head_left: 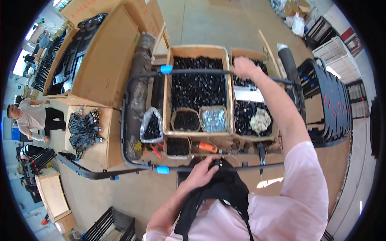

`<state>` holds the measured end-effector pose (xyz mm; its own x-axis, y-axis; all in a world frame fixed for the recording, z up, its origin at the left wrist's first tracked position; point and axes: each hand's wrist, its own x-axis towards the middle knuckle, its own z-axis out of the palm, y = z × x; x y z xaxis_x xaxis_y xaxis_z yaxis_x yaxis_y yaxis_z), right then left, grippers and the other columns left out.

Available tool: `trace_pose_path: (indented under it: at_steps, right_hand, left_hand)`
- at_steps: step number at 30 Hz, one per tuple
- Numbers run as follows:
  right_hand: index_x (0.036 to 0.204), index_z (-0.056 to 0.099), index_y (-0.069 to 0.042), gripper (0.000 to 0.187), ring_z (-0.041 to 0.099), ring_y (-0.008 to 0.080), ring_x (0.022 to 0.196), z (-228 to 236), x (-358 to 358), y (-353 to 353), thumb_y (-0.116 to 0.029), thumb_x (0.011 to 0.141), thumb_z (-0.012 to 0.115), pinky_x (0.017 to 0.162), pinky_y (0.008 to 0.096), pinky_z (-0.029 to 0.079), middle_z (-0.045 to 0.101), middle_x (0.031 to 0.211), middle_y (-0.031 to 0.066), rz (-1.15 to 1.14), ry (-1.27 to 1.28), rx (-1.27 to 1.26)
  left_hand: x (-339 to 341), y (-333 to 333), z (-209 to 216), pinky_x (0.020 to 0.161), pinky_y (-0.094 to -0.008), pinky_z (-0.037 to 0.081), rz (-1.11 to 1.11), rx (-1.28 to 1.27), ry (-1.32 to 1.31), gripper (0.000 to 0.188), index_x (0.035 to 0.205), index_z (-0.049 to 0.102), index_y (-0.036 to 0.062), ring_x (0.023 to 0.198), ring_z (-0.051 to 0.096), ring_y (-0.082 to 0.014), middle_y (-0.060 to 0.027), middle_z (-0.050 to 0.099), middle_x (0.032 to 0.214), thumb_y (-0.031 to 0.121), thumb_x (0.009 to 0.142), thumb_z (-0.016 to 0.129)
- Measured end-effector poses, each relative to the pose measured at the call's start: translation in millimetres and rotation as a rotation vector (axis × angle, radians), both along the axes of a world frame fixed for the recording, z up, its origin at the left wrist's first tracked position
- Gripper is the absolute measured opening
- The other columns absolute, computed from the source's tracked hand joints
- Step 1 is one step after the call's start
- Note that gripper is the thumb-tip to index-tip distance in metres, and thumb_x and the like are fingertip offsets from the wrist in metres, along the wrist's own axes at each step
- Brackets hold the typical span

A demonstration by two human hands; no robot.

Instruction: Assembling components of a leaf blower, including the plastic motor housing and blower tubes, using a pneumatic screwdriver and screws.

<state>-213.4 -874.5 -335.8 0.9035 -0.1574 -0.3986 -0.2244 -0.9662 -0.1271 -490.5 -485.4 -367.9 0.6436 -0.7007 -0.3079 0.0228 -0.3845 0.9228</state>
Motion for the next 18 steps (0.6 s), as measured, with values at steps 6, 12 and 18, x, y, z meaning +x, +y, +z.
trace_pose_path:
  at_steps: [6, 12, 18]
  right_hand:
    - [0.114, 0.074, -0.001, 0.051, 0.070, 0.0387, 0.115, -15, -6, -4, -0.047, 0.100, 0.058, 0.101, 0.0495, 0.055, 0.073, 0.119, 0.0255, 0.001, -0.282, -0.120]
    - [0.118, 0.068, -0.011, 0.025, 0.066, 0.0458, 0.113, -34, -2, 2, -0.025, 0.098, 0.067, 0.098, 0.0530, 0.054, 0.064, 0.118, 0.0254, 0.041, -0.504, 0.162]
    - [0.111, 0.069, -0.001, 0.032, 0.065, 0.0471, 0.112, -51, -11, -15, -0.031, 0.098, 0.065, 0.096, 0.0559, 0.054, 0.061, 0.121, 0.0273, 0.138, -0.588, 0.170]
  left_hand:
    - [-41, -24, -6, 0.107, -0.0439, 0.048, -0.093, -0.034, -0.002, 0.040, 0.139, 0.056, 0.0083, 0.125, 0.061, -0.0370, -0.0162, 0.065, 0.131, 0.017, 0.101, 0.066]
    - [-58, -47, -9, 0.106, -0.0454, 0.050, -0.139, -0.034, -0.211, 0.036, 0.134, 0.060, 0.0072, 0.124, 0.061, -0.0386, -0.0169, 0.066, 0.129, 0.014, 0.099, 0.067]
    - [-60, -55, -5, 0.101, -0.0456, 0.052, -0.260, -0.086, -0.381, 0.036, 0.130, 0.064, 0.0085, 0.117, 0.064, -0.0371, -0.0152, 0.066, 0.127, 0.010, 0.095, 0.070]
